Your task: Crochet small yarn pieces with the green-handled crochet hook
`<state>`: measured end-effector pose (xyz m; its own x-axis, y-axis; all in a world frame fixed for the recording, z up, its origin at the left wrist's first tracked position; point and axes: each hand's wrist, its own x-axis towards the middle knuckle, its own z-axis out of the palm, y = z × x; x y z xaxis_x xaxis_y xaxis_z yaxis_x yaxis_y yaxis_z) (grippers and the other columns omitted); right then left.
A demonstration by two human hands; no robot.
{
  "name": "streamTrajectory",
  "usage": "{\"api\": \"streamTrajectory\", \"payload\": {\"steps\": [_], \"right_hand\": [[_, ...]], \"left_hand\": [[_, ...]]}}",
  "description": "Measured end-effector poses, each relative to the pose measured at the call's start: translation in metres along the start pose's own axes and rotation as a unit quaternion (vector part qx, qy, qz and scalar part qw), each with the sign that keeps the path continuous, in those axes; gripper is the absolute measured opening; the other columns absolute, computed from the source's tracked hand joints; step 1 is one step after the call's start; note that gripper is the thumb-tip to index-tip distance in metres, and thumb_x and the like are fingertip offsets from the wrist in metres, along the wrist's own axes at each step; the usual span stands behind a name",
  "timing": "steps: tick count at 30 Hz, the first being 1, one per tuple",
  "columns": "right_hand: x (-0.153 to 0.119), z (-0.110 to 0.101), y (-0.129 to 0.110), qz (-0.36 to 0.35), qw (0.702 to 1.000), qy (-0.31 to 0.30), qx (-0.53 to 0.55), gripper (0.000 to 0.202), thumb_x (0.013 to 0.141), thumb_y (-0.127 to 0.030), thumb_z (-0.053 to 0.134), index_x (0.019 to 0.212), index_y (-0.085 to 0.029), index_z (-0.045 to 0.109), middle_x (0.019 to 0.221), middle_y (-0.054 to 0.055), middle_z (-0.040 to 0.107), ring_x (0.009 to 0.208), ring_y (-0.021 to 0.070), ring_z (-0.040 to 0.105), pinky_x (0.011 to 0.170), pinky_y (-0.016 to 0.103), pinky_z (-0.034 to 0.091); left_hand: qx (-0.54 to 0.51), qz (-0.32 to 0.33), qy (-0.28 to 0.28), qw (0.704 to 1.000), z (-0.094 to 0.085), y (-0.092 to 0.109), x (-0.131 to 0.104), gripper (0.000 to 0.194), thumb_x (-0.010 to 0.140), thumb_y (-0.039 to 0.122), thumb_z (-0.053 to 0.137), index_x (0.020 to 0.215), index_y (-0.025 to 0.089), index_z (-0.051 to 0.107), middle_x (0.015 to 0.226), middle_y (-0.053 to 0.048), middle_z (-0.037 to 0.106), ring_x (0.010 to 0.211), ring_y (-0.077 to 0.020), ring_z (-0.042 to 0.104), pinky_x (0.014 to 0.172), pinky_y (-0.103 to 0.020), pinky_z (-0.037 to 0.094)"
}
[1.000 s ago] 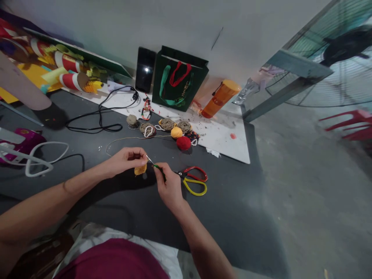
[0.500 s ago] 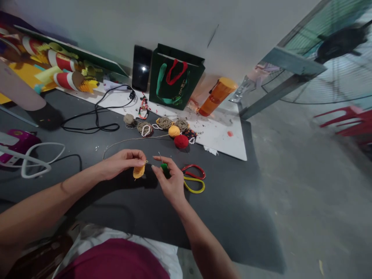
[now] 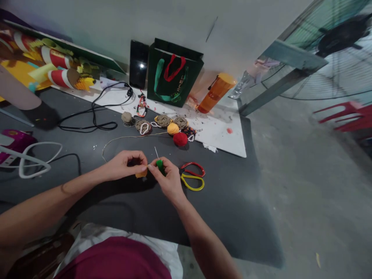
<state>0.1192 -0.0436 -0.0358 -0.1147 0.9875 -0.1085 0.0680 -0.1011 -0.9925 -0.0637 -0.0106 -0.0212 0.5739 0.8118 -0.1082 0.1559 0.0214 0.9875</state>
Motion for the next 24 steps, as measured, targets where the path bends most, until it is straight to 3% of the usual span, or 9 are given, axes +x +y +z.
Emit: {"api": "streamTrajectory", "payload": {"steps": [6,11,13,20,24], "right_hand": [[-0.0007,0.0010,0.0026,0.039,0.994,-0.022,0.100,0.035,0.075,-0.051,0.073,0.077,-0.021,0.055,0.055,-0.009,0.039,0.045,0.0068,0.029,0.044,0.021,0.025],[-0.0014,-0.0005,-0.0036,-0.003,1.000,-0.016,-0.022,0.031,0.075,-0.048,0.073,0.078,-0.020,0.061,0.064,-0.003,0.054,0.056,0.0099,0.043,0.052,0.023,0.036],[-0.0011,-0.0006,-0.0041,-0.004,0.999,-0.013,-0.033,0.032,0.074,-0.048,0.074,0.073,-0.020,0.060,0.062,-0.003,0.053,0.055,0.0097,0.042,0.051,0.023,0.035],[0.0010,0.0047,0.0003,0.077,0.976,-0.047,0.200,0.038,0.067,-0.046,0.080,0.075,-0.022,0.052,0.048,-0.013,0.033,0.038,0.0031,0.019,0.041,0.021,0.016],[-0.0002,0.0055,-0.0007,0.085,0.976,-0.069,0.189,0.037,0.073,-0.050,0.075,0.079,-0.021,0.053,0.046,-0.013,0.035,0.038,0.0041,0.022,0.041,0.020,0.016]], "left_hand": [[0.004,0.005,0.001,1.000,0.0015,0.0012,-0.0002,0.015,0.078,0.029,0.063,0.076,0.015,0.059,0.069,0.000,0.062,0.063,-0.0106,0.055,0.063,-0.023,0.044],[0.020,0.004,0.006,1.000,0.0010,0.0023,-0.0007,0.014,0.077,0.030,0.063,0.077,0.016,0.060,0.069,0.000,0.062,0.064,-0.0111,0.055,0.063,-0.023,0.044],[0.025,0.004,0.002,1.000,0.0009,0.0031,-0.0009,0.015,0.077,0.031,0.063,0.077,0.016,0.060,0.070,0.000,0.062,0.064,-0.0112,0.055,0.063,-0.023,0.044],[0.015,0.015,0.003,1.000,0.0025,0.0022,0.0005,0.016,0.077,0.031,0.064,0.075,0.016,0.058,0.068,0.001,0.058,0.063,-0.0100,0.051,0.061,-0.022,0.042],[0.005,0.010,0.001,1.000,0.0022,0.0000,0.0009,0.015,0.077,0.030,0.064,0.076,0.015,0.059,0.069,0.001,0.059,0.064,-0.0105,0.052,0.063,-0.023,0.044]]}}
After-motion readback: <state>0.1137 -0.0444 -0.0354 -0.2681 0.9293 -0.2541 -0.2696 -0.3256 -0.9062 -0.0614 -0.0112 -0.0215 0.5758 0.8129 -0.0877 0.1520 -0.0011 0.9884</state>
